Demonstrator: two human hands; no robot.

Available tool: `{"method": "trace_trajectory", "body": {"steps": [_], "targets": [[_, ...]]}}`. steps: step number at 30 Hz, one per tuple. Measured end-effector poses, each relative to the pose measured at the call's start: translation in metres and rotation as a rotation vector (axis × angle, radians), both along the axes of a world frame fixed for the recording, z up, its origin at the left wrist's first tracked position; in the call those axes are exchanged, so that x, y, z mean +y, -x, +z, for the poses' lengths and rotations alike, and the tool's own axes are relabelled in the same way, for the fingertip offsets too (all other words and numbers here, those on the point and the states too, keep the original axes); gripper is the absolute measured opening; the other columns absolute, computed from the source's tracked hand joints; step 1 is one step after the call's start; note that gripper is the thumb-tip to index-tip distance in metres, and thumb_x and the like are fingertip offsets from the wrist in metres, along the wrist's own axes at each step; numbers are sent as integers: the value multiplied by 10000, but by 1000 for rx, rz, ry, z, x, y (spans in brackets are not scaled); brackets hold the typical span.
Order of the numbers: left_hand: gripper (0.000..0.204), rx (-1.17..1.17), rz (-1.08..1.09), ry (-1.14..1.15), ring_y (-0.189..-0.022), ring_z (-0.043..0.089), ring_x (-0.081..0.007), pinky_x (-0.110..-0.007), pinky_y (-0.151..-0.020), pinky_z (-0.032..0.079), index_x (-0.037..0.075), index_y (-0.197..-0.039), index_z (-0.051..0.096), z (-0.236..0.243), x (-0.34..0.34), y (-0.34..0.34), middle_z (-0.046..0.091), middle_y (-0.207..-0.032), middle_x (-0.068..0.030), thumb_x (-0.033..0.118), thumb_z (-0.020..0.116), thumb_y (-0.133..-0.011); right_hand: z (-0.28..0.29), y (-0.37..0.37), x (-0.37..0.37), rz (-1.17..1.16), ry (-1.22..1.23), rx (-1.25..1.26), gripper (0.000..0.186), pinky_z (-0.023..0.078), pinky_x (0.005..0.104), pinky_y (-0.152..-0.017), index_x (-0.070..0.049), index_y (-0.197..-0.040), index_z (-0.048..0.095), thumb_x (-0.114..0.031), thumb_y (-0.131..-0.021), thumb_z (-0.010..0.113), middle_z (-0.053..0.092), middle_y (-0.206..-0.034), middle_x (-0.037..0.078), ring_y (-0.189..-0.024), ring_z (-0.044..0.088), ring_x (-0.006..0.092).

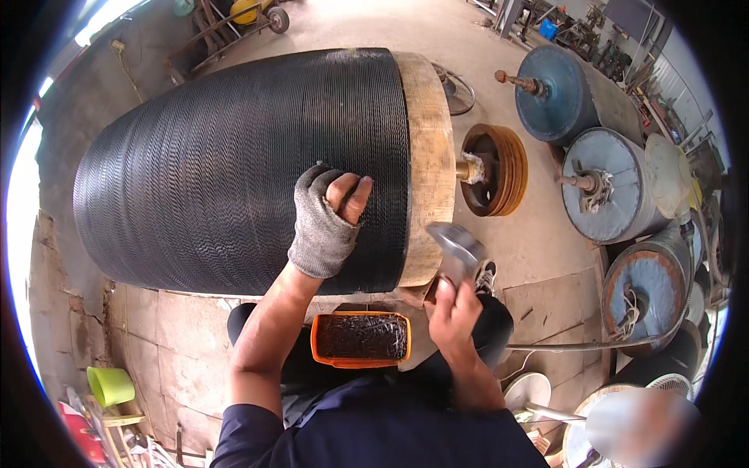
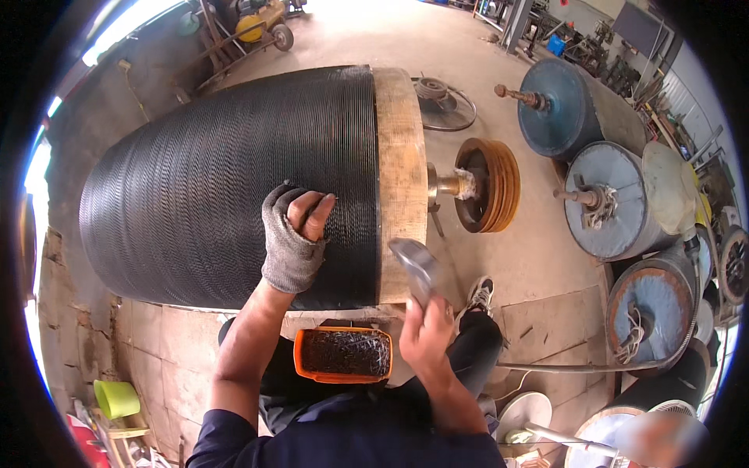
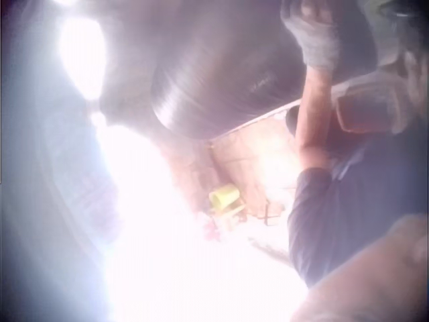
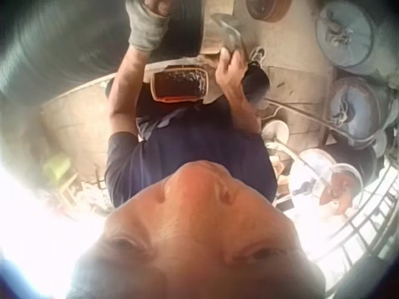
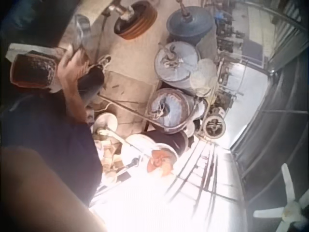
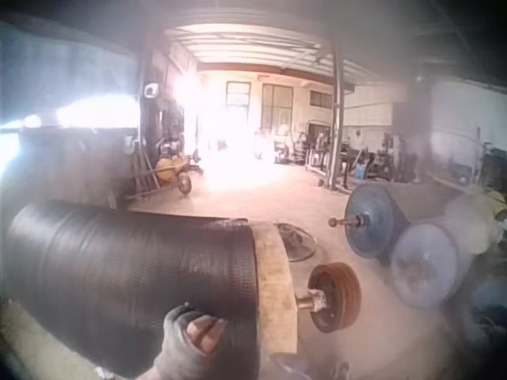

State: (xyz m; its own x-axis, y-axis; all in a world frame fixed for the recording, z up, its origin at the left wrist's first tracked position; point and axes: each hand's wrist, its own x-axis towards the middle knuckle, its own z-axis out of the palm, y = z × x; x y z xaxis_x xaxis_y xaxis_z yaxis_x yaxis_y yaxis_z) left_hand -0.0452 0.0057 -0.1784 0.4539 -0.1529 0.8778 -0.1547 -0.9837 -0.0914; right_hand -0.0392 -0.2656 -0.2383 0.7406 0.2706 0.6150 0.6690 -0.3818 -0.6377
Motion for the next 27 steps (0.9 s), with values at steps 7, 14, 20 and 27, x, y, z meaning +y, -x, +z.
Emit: {"method": "trace_trajectory", "body": {"steps": [7, 14, 20, 27], "targets": [[513, 32, 65, 45, -1045, 602, -310, -529, -996, 469, 104, -1286, 625, 4, -6, 1, 579, -1188, -82, -19, 693, -792, -10, -22, 15, -145, 340, 87, 213, 480, 460, -579, 31, -1009, 582, -178, -1034, 610, 607, -764, 226, -655, 616, 449], [443, -29, 129, 38, -1085, 599, -312, -552, -1021, 465, 57, -1228, 630, -4, -5, -8, 569, -1170, -103, 41, 691, -790, -8, -12, 11, -98, 13, -43, 171, 482, 399, -512, 30, -1027, 553, -140, -1038, 568, 648, -779, 236, -606, 652, 362], [437, -17, 160, 45, -1057, 593, -311, -558, -1010, 459, 102, -1193, 630, 2, -6, -5, 558, -1151, -90, -7, 707, -777, 2, -7, 6, -16, 35, 1, 195, 529, 356, -612, 61, -1133, 584, -105, -1031, 564, 669, -774, 170, -648, 664, 270], [487, 10, 169, 48, -1088, 578, -332, -547, -1010, 453, 90, -1245, 632, 10, -3, -11, 548, -1194, -104, -4, 699, -771, 7, -23, 12, -58, 244, 218, 285, 492, 439, -625, 51, -1198, 585, -181, -1035, 569, 650, -815, 190, -700, 631, 342]]}}
